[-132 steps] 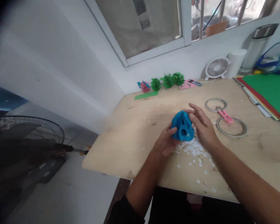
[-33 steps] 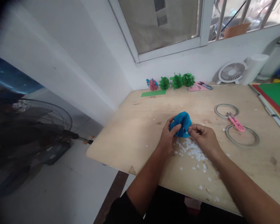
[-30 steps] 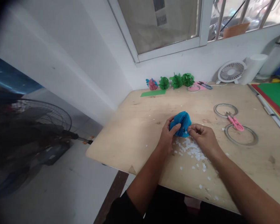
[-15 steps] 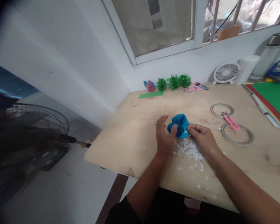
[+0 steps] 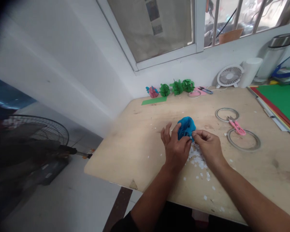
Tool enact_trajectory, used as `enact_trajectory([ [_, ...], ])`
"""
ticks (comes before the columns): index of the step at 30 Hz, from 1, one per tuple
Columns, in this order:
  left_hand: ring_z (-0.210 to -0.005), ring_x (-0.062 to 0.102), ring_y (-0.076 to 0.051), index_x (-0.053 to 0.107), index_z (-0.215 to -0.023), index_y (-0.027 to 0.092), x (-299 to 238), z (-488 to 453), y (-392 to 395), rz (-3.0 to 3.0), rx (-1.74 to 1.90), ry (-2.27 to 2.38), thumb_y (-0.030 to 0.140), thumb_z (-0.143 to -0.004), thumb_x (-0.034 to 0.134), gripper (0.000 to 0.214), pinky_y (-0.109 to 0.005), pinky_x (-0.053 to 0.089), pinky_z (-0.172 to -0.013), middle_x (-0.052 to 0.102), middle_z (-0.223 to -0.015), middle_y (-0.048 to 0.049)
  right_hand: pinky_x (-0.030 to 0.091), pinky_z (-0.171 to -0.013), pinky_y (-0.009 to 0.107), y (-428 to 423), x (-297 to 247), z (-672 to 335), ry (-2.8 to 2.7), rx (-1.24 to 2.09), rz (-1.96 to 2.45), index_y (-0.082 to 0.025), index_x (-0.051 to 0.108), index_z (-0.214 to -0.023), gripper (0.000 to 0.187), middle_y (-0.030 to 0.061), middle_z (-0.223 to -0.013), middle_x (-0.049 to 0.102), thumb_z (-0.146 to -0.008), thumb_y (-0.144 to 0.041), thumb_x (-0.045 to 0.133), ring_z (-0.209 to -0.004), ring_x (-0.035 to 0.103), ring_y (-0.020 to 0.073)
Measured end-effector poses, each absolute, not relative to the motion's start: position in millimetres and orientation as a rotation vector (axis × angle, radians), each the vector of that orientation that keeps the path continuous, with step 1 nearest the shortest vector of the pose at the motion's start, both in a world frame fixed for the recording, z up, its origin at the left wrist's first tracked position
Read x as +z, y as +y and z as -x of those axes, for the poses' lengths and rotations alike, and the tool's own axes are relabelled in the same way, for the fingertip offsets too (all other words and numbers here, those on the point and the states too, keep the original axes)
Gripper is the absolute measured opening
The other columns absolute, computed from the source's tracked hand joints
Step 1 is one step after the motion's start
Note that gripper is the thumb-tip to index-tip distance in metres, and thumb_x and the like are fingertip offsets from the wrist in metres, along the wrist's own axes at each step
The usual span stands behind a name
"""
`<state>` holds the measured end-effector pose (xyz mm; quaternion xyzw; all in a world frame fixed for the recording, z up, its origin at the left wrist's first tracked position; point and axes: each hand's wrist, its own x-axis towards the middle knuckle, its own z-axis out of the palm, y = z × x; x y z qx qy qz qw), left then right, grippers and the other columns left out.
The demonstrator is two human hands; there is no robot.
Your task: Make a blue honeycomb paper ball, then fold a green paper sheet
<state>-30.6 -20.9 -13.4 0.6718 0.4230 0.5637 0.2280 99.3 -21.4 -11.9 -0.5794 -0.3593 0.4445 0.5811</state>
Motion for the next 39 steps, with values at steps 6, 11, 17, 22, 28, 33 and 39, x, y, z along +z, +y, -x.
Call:
enact_trajectory([
  [6, -0.141, 0.039, -0.038, 0.071, -0.073, 0.029, -20, 30, -20, -1.908, 1.548, 1.245, 0.021, -0.08, 0.074, 0.011, -0.061, 0.002, -0.121, 0.067, -0.131, -0.0049, 0.052, -0.059, 0.029, -23, -11, -94, -0.798, 1.032, 1.344, -0.022, 0.076, -0.069, 0.032, 0.0024, -0.068, 0.072, -0.052, -0.046, 0.087, -0.061, 0.062, 0.0173],
  [11, -0.141, 0.039, -0.039, 0.072, -0.073, 0.029, -19, 29, -19, -1.939, 1.503, 1.294, 0.022, -0.082, 0.071, 0.011, -0.064, 0.002, -0.12, 0.066, -0.132, -0.0051, 0.051, -0.056, 0.028, -24, -13, -93, -0.812, 1.033, 1.351, -0.022, 0.076, -0.069, 0.033, 0.0026, -0.068, 0.072, -0.053, -0.049, 0.086, -0.059, 0.061, 0.0167],
  [17, -0.137, 0.045, -0.038, 0.072, -0.076, 0.028, -24, 29, -19, -2.031, 1.598, 1.315, 0.019, -0.081, 0.072, 0.011, -0.064, 0.012, -0.12, 0.067, -0.131, -0.0058, 0.049, -0.054, 0.027, -24, -12, -90, -0.787, 1.034, 1.378, -0.02, 0.077, -0.071, 0.032, 0.0033, -0.068, 0.072, -0.052, -0.045, 0.085, -0.058, 0.06, 0.0156],
  [22, -0.136, 0.045, -0.033, 0.069, -0.075, 0.022, -37, 27, -14, -2.57, 1.616, 1.593, 0.024, -0.087, 0.067, 0.012, -0.061, 0.021, -0.117, 0.065, -0.133, -0.0069, 0.045, -0.048, 0.024, -25, -11, -88, -0.768, 1.0, 1.384, -0.02, 0.077, -0.07, 0.03, 0.0028, -0.065, 0.07, -0.052, -0.042, 0.082, -0.054, 0.056, 0.0139],
  [28, -0.134, 0.046, -0.031, 0.067, -0.072, 0.021, -37, 24, -12, -2.653, 1.652, 1.692, 0.024, -0.087, 0.068, 0.015, -0.056, 0.02, -0.119, 0.067, -0.128, -0.0057, 0.045, -0.046, 0.024, -25, -12, -88, -0.785, 0.963, 1.409, -0.02, 0.077, -0.069, 0.028, 0.0027, -0.064, 0.07, -0.052, -0.042, 0.08, -0.053, 0.056, 0.014],
  [33, -0.134, 0.046, -0.031, 0.065, -0.069, 0.021, -36, 24, -12, -2.68, 1.626, 1.683, 0.021, -0.086, 0.068, 0.017, -0.058, 0.022, -0.118, 0.067, -0.128, -0.0056, 0.045, -0.047, 0.024, -25, -12, -86, -0.73, 0.999, 1.4, -0.018, 0.077, -0.071, 0.033, 0.0033, -0.063, 0.07, -0.05, -0.043, 0.083, -0.053, 0.056, 0.0139],
  [39, -0.134, 0.045, -0.031, 0.067, -0.072, 0.022, -34, 28, -14, -2.618, 1.601, 1.666, 0.02, -0.086, 0.066, 0.013, -0.058, 0.022, -0.117, 0.066, -0.128, -0.0059, 0.045, -0.051, 0.023, -26, -6, -85, -0.645, 1.003, 1.423, -0.018, 0.077, -0.068, 0.032, 0.0022, -0.062, 0.069, -0.047, -0.041, 0.082, -0.055, 0.056, 0.0126],
])
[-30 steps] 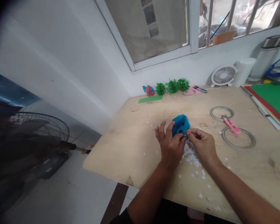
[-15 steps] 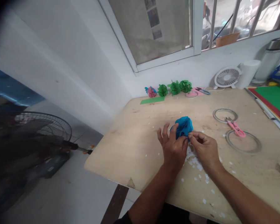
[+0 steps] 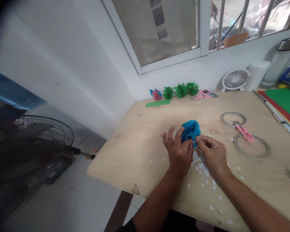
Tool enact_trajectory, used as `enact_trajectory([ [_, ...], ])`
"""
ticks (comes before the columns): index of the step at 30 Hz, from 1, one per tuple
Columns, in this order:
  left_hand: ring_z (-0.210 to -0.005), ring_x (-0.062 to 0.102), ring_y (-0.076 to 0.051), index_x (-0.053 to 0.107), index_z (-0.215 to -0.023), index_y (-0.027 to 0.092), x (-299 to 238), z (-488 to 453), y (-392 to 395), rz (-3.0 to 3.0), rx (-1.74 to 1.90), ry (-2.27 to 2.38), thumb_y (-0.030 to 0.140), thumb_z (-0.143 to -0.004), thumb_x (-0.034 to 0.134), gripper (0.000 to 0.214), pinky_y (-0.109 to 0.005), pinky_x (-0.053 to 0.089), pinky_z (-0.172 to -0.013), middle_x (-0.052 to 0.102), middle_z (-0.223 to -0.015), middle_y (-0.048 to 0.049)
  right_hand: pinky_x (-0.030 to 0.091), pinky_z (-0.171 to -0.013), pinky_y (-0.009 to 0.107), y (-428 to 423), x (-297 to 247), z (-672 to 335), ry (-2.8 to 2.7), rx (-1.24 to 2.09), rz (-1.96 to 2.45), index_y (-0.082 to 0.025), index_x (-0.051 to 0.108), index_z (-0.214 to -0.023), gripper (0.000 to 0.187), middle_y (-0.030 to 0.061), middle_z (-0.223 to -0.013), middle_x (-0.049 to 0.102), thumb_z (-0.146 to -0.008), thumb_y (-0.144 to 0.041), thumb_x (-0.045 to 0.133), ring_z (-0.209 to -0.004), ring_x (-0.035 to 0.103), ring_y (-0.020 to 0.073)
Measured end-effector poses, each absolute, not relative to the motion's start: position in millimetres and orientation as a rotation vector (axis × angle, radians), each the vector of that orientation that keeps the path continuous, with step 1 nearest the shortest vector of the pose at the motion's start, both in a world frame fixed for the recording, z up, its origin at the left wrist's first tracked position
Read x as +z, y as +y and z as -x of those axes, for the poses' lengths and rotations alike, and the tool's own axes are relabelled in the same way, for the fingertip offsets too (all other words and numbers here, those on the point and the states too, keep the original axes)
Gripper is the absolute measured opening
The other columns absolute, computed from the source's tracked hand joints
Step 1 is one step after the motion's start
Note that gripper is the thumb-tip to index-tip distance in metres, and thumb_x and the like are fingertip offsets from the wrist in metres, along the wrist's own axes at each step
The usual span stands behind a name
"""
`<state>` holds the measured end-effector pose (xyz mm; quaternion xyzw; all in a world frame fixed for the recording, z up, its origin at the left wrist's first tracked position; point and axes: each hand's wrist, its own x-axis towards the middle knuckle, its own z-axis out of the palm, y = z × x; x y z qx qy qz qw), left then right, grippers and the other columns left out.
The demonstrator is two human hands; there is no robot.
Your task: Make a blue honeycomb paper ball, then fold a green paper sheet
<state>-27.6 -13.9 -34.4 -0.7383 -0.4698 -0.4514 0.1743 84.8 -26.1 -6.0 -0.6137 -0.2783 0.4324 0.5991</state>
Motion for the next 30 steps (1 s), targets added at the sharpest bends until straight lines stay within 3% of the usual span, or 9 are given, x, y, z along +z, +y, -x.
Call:
enact_trajectory([
  [9, -0.136, 0.041, -0.032, 0.072, -0.077, 0.024, -33, 29, -16, 2.178, -1.336, -1.31, 0.029, -0.086, 0.068, 0.01, -0.057, 0.023, -0.116, 0.064, -0.13, -0.0069, 0.048, -0.055, 0.026, -25, -4, -86, -0.667, 0.976, 1.436, -0.019, 0.076, -0.069, 0.031, 0.003, -0.066, 0.071, -0.049, -0.043, 0.08, -0.059, 0.059, 0.0153],
  [20, -0.135, 0.045, -0.032, 0.066, -0.068, 0.021, -39, 22, -12, 2.028, -1.266, -1.275, 0.023, -0.086, 0.068, 0.019, -0.058, 0.016, -0.12, 0.068, -0.126, -0.0063, 0.052, -0.058, 0.03, -23, -19, -91, -0.916, 0.783, 1.472, -0.021, 0.076, -0.074, 0.029, 0.004, -0.073, 0.074, -0.061, -0.047, 0.072, -0.063, 0.064, 0.0194],
  [30, -0.138, 0.043, -0.035, 0.065, -0.069, 0.02, -39, 16, -17, 1.995, -1.171, -1.281, 0.019, -0.084, 0.069, 0.016, -0.063, 0.009, -0.121, 0.067, -0.131, -0.0068, 0.055, -0.069, 0.033, -23, -20, -89, -0.976, 0.738, 1.459, -0.022, 0.075, -0.072, 0.026, 0.0042, -0.076, 0.076, -0.064, -0.045, 0.068, -0.069, 0.069, 0.0218],
])
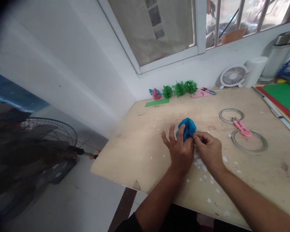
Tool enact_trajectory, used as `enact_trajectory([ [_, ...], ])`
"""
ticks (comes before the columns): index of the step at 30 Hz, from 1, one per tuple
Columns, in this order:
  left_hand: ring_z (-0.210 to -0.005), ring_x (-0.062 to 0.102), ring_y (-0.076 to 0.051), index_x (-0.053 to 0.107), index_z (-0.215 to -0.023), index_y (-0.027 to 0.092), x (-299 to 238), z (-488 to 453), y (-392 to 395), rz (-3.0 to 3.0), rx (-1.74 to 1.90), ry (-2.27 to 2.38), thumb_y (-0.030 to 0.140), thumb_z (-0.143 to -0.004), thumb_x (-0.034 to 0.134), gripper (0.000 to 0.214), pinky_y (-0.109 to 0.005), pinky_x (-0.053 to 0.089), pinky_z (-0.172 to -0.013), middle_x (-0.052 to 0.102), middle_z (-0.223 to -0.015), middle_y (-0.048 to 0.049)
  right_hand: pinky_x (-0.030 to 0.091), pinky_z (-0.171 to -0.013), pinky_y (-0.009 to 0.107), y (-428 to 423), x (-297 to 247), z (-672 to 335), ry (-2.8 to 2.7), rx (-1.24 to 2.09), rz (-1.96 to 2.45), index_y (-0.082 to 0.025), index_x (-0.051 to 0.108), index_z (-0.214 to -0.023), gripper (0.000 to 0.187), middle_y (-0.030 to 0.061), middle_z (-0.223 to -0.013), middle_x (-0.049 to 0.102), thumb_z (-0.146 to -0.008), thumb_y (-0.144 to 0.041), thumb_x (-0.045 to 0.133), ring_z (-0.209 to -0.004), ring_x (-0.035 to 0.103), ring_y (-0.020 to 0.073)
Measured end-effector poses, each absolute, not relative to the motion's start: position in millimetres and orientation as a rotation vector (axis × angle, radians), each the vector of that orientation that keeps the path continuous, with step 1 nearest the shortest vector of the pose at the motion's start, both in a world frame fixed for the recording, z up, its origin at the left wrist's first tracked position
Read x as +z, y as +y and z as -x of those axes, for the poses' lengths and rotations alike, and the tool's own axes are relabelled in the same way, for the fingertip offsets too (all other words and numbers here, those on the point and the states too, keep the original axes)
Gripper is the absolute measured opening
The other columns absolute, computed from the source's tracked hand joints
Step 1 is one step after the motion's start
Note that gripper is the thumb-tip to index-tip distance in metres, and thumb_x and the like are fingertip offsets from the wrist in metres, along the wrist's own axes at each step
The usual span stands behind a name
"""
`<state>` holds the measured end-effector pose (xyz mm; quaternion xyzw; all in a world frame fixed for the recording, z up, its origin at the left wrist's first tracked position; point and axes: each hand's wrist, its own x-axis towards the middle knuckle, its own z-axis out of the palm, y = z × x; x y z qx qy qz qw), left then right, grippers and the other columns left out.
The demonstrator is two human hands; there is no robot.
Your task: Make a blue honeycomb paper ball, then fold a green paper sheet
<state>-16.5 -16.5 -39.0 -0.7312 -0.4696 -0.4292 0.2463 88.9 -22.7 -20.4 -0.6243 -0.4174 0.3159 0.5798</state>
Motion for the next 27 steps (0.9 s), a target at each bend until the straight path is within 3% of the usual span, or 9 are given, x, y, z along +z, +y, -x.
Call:
enact_trajectory([
  [11, -0.136, 0.044, -0.035, 0.068, -0.072, 0.021, -40.5, 16.4, -16.0, 2.041, -1.174, -1.315, 0.024, -0.086, 0.068, 0.014, -0.065, 0.013, -0.12, 0.067, -0.129, -0.0071, 0.049, -0.052, 0.029, -23.9, -14.3, -86.9, -0.862, 0.839, 1.51, -0.02, 0.077, -0.072, 0.029, 0.0039, -0.067, 0.073, -0.059, -0.045, 0.07, -0.056, 0.061, 0.0177],
  [27, -0.134, 0.044, -0.036, 0.066, -0.069, 0.02, -40.7, 16.2, -13.1, 2.099, -1.156, -1.38, 0.026, -0.086, 0.065, 0.017, -0.066, 0.019, -0.116, 0.066, -0.127, -0.0105, 0.056, -0.066, 0.035, -23.9, -22.6, -85.7, -0.914, 0.822, 1.467, -0.023, 0.077, -0.071, 0.023, 0.0051, -0.075, 0.075, -0.062, -0.043, 0.07, -0.07, 0.069, 0.0231],
])
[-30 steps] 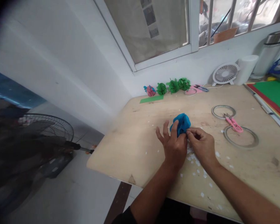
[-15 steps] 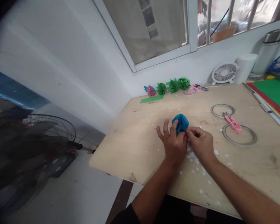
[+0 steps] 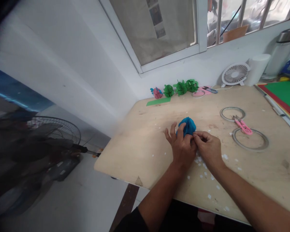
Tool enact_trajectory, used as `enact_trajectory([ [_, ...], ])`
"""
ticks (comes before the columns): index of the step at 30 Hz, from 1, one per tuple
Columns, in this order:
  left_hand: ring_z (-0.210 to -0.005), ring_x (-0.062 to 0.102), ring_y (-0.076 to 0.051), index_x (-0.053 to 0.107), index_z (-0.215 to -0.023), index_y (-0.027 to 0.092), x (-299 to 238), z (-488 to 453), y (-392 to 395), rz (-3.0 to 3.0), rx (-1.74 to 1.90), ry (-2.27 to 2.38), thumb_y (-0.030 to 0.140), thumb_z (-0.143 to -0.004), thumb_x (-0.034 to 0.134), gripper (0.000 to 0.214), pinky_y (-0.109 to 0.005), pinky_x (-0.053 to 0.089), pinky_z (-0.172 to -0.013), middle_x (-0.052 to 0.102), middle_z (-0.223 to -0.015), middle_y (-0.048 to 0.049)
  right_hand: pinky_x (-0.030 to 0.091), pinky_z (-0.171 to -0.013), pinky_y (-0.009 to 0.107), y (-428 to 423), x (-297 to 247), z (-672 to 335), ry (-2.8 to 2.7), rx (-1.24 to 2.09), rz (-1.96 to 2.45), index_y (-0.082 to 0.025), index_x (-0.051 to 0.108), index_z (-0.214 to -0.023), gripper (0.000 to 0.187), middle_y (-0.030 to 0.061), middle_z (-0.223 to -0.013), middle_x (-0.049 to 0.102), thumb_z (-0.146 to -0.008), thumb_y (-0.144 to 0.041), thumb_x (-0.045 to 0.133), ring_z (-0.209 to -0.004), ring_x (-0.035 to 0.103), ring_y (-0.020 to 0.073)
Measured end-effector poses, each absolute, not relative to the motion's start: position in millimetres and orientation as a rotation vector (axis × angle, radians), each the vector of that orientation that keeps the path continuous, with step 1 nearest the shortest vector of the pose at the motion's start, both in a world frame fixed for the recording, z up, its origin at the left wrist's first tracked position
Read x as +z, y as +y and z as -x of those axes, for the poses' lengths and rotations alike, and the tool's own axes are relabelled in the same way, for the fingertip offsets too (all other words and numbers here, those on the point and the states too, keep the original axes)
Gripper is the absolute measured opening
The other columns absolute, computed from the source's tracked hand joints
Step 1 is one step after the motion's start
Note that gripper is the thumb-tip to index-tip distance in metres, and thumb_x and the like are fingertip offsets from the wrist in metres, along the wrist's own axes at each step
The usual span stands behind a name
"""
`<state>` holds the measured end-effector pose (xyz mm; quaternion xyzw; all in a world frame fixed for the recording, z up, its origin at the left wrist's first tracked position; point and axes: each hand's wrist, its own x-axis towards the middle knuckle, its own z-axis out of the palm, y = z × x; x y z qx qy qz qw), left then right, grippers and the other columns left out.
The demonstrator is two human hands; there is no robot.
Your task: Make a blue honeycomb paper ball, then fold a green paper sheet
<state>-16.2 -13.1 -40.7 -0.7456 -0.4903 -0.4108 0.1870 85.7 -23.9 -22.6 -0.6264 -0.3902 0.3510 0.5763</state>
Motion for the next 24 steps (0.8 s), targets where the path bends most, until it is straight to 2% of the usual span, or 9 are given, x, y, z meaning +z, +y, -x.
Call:
enact_trajectory([
  [15, -0.134, 0.043, -0.035, 0.064, -0.07, 0.021, -39.9, 20.4, -13.6, 2.109, -1.301, -1.491, 0.018, -0.074, 0.069, 0.007, -0.063, 0.028, -0.112, 0.063, -0.129, -0.0089, 0.056, -0.065, 0.035, -23.9, -24.9, -86.5, -0.888, 0.835, 1.457, -0.022, 0.077, -0.073, 0.025, 0.0048, -0.074, 0.075, -0.062, -0.044, 0.072, -0.069, 0.069, 0.0234],
  [21, -0.133, 0.044, -0.036, 0.065, -0.069, 0.021, -37.5, 22.2, -14.6, 2.128, -1.329, -1.564, 0.018, -0.071, 0.071, 0.007, -0.065, 0.03, -0.11, 0.063, -0.13, -0.0082, 0.053, -0.055, 0.032, -24.1, -23.7, -87.4, -0.907, 0.835, 1.488, -0.023, 0.077, -0.072, 0.024, 0.0043, -0.07, 0.074, -0.061, -0.044, 0.071, -0.061, 0.066, 0.0214],
  [24, -0.133, 0.044, -0.036, 0.065, -0.068, 0.021, -35.7, 23.5, -15.2, 2.146, -1.312, -1.591, 0.019, -0.07, 0.072, 0.008, -0.066, 0.031, -0.109, 0.063, -0.13, -0.0087, 0.052, -0.057, 0.032, -24.1, -23.6, -87.1, -0.884, 0.84, 1.488, -0.022, 0.077, -0.072, 0.026, 0.0045, -0.07, 0.074, -0.059, -0.044, 0.072, -0.061, 0.065, 0.0209],
])
